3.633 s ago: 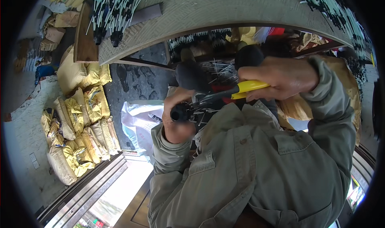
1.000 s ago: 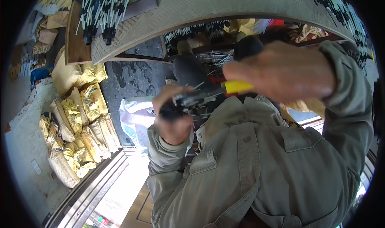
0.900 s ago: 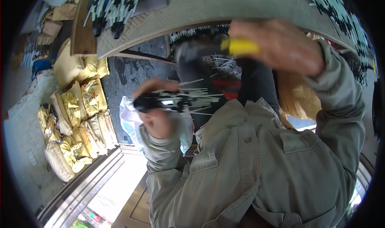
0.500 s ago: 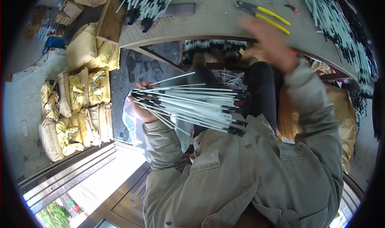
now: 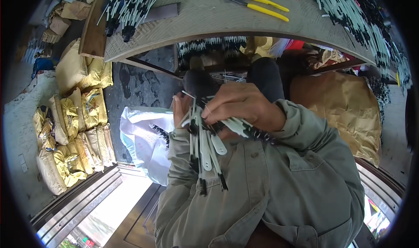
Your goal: Assembling and bundling small electronic components with wires at a workbench.
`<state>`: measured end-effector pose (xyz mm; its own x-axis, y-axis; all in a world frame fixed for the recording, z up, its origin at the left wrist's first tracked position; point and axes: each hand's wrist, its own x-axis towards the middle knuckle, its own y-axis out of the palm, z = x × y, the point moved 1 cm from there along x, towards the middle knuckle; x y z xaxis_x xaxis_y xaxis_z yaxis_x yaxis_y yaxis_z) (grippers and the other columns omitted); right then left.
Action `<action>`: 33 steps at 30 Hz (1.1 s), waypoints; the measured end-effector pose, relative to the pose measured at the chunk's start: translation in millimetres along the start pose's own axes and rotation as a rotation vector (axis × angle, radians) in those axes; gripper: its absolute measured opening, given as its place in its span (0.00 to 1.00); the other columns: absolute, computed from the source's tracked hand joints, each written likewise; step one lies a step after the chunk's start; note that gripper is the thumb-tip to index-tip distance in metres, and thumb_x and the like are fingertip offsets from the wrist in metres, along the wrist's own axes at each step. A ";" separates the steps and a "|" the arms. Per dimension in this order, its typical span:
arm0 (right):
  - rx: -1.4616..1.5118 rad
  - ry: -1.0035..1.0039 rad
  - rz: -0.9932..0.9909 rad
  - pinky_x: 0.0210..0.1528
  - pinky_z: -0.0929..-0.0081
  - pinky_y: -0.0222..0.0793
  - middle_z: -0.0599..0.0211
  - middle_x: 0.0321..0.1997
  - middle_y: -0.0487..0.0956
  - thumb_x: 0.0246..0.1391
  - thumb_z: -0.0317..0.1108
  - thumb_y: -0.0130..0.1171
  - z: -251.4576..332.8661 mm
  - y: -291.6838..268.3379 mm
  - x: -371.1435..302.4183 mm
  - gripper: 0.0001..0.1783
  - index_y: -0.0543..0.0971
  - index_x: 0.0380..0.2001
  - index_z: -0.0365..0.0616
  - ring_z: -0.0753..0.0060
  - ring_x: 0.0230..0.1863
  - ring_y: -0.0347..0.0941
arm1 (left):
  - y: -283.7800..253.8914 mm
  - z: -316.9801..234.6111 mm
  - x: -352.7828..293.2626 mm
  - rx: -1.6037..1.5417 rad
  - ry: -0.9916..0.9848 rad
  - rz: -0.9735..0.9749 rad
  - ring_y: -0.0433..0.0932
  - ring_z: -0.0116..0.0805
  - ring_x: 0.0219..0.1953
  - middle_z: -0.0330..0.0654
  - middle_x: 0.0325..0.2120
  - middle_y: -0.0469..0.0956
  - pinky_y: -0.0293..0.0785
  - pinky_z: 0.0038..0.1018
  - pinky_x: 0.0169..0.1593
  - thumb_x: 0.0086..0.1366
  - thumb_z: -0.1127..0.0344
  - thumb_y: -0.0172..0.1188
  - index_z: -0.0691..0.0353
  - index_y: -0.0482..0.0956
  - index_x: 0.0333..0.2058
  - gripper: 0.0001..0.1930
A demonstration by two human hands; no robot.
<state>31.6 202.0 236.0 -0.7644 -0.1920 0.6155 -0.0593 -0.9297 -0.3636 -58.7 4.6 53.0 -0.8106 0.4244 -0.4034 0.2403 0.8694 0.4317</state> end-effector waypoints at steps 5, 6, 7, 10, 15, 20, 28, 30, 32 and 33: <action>0.462 0.397 0.073 0.36 0.72 0.65 0.60 0.34 0.77 0.45 0.37 0.62 -14.3 2.2 -19.2 0.15 0.77 0.32 0.36 0.65 0.34 0.72 | 53.5 -41.0 -13.7 -0.449 -0.309 1.013 0.75 0.38 0.40 0.51 0.42 0.73 0.72 0.31 0.45 0.51 0.54 0.64 0.71 0.61 0.53 0.37; 0.637 0.530 0.091 0.36 0.73 0.64 0.60 0.33 0.77 0.48 0.39 0.59 -19.0 4.7 -23.3 0.15 0.77 0.33 0.36 0.66 0.33 0.71 | 39.6 -43.7 -41.7 0.055 0.084 0.791 0.75 0.33 0.38 0.46 0.37 0.76 0.71 0.27 0.44 0.51 0.65 0.64 0.72 0.70 0.46 0.25; 0.713 0.470 0.048 0.37 0.78 0.64 0.71 0.30 0.75 0.51 0.34 0.58 -22.2 3.9 -24.4 0.10 0.75 0.32 0.37 0.80 0.33 0.68 | 43.6 -38.1 -51.1 0.042 0.069 0.681 0.75 0.31 0.37 0.44 0.35 0.77 0.70 0.25 0.43 0.51 0.69 0.63 0.71 0.72 0.43 0.21; 0.730 0.515 0.042 0.37 0.80 0.62 0.70 0.31 0.73 0.57 0.36 0.50 -36.2 3.9 -35.3 0.12 0.75 0.31 0.36 0.80 0.34 0.66 | 61.3 -44.9 -63.1 -0.113 -0.015 0.524 0.74 0.26 0.35 0.40 0.32 0.77 0.69 0.21 0.42 0.54 0.77 0.58 0.69 0.74 0.38 0.11; 0.461 0.515 0.319 0.44 0.67 0.61 0.66 0.25 0.76 0.48 0.39 0.57 -29.3 -3.0 -20.1 0.11 0.78 0.23 0.42 0.69 0.31 0.68 | 62.1 -39.1 -63.9 0.037 0.253 0.408 0.72 0.26 0.28 0.40 0.25 0.74 0.67 0.21 0.33 0.60 0.69 0.54 0.66 0.71 0.32 0.06; 0.712 0.401 0.362 0.52 0.63 0.52 0.71 0.25 0.76 0.43 0.38 0.63 -23.3 1.5 -33.5 0.08 0.80 0.22 0.46 0.71 0.33 0.68 | 48.4 -44.0 -53.1 0.034 0.269 0.186 0.71 0.30 0.25 0.43 0.21 0.71 0.66 0.24 0.31 0.60 0.67 0.53 0.65 0.70 0.33 0.07; 0.427 0.500 0.189 0.44 0.69 0.58 0.69 0.26 0.74 0.46 0.33 0.58 -10.8 20.0 -27.7 0.10 0.71 0.17 0.43 0.70 0.33 0.67 | 60.2 -60.6 -73.0 0.288 0.435 0.467 0.69 0.28 0.25 0.41 0.23 0.72 0.62 0.21 0.30 0.49 0.79 0.60 0.68 0.77 0.31 0.08; 0.368 0.580 0.047 0.42 0.71 0.59 0.65 0.28 0.73 0.48 0.34 0.56 -11.9 25.2 -31.5 0.10 0.72 0.18 0.41 0.70 0.35 0.66 | 58.1 -56.0 -74.3 0.335 0.498 0.489 0.70 0.29 0.27 0.42 0.25 0.73 0.64 0.22 0.31 0.49 0.79 0.59 0.69 0.77 0.36 0.13; 0.337 0.580 0.063 0.41 0.72 0.60 0.63 0.30 0.72 0.49 0.34 0.55 -11.7 27.0 -29.6 0.11 0.71 0.19 0.40 0.70 0.36 0.66 | 60.2 -53.5 -77.1 0.396 0.601 0.404 0.72 0.31 0.29 0.45 0.27 0.75 0.67 0.23 0.33 0.49 0.80 0.58 0.70 0.77 0.37 0.13; 0.318 0.577 0.018 0.39 0.72 0.60 0.64 0.29 0.72 0.47 0.32 0.56 -13.1 29.6 -31.2 0.09 0.70 0.19 0.41 0.70 0.34 0.65 | 59.3 -52.6 -78.0 0.392 0.621 0.403 0.74 0.33 0.30 0.47 0.28 0.76 0.69 0.24 0.34 0.50 0.81 0.57 0.70 0.77 0.37 0.13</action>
<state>45.3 184.6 196.9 -0.9902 -0.0914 0.1057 0.0819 -0.9924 -0.0913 -9.3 9.7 152.5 -0.7420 0.6049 0.2890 0.6501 0.7546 0.0896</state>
